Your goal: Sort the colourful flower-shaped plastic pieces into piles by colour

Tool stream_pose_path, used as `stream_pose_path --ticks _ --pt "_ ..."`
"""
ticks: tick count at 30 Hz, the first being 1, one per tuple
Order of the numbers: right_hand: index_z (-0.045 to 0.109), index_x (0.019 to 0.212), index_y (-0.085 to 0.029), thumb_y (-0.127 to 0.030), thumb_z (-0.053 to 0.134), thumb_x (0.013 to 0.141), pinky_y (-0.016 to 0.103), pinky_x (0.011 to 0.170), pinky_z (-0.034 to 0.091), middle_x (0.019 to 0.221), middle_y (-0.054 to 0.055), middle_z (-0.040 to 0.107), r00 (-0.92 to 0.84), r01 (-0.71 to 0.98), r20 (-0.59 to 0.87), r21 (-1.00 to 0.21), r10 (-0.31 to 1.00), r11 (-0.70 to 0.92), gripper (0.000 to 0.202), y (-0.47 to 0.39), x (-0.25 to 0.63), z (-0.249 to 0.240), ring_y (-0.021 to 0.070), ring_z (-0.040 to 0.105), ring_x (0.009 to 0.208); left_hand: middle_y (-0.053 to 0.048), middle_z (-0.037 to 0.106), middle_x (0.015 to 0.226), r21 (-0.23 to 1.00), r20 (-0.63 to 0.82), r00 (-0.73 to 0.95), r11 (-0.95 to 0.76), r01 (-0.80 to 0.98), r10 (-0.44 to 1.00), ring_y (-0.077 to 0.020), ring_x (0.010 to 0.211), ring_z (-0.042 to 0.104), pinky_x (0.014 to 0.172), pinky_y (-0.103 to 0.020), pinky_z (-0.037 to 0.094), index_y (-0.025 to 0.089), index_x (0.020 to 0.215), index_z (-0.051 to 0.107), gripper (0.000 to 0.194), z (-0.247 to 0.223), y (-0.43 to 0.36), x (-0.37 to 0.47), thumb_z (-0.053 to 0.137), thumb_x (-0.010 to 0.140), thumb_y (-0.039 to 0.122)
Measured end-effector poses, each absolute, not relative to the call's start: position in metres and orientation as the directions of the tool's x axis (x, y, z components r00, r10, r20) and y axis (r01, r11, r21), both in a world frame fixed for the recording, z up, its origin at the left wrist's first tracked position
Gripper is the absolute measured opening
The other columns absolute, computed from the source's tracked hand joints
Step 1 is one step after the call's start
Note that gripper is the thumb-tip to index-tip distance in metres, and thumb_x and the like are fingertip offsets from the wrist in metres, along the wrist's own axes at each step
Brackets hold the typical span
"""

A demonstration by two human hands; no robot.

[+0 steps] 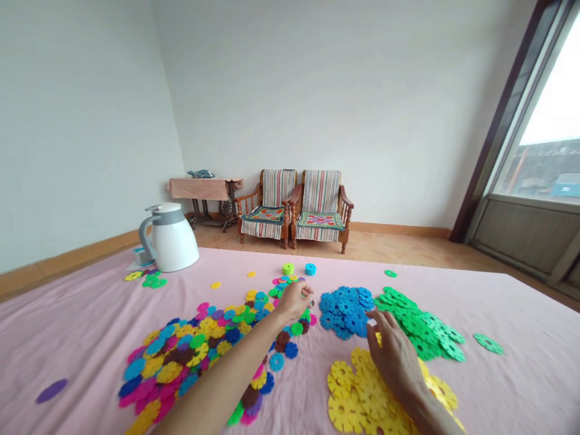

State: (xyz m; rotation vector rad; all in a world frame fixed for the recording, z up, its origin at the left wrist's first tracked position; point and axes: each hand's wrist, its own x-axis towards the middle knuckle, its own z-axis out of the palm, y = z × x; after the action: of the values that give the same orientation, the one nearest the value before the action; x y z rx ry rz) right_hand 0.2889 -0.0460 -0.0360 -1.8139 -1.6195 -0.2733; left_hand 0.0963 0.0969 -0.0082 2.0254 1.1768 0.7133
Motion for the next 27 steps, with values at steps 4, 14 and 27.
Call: stream_pose_path --ticks 4,14,27 --pt "0.053 0.104 -0.019 -0.026 0.032 0.087 0.029 0.065 0.049 0.104 0.010 0.058 0.196 0.943 0.577 -0.332 0.793 0.009 0.028 -0.045 0.289 -0.038 0.0174 0.062 0.080 -0.002 0.066 0.077 0.629 0.157 0.412 -0.412 0.659 0.898 -0.0144 0.073 0.062 0.069 -0.024 0.046 0.016 0.074 0.063 0.016 -0.007 0.107 0.058 0.052 0.070 0.005" --pt "0.054 0.103 -0.020 -0.026 0.032 0.087 0.030 0.069 0.049 0.104 0.008 0.059 0.179 0.942 0.531 -0.335 0.829 0.011 0.028 -0.045 0.286 -0.041 0.0177 0.062 0.081 -0.006 0.063 0.083 0.280 0.165 0.370 -0.403 0.871 0.914 -0.0217 0.090 0.056 0.084 -0.030 0.039 0.019 0.069 0.065 0.010 -0.005 0.129 -0.021 0.061 0.066 0.011" --pt "0.054 0.102 -0.019 -0.026 0.031 0.088 0.030 0.068 0.049 0.105 0.008 0.059 0.164 0.945 0.515 -0.328 0.842 0.016 0.028 -0.046 0.285 -0.041 0.0180 0.062 0.082 0.000 0.058 0.078 0.323 0.144 0.343 -0.372 0.870 0.928 -0.0162 0.077 0.055 0.068 -0.023 0.040 0.018 0.067 0.054 0.019 -0.010 0.141 -0.030 0.069 0.055 0.017"
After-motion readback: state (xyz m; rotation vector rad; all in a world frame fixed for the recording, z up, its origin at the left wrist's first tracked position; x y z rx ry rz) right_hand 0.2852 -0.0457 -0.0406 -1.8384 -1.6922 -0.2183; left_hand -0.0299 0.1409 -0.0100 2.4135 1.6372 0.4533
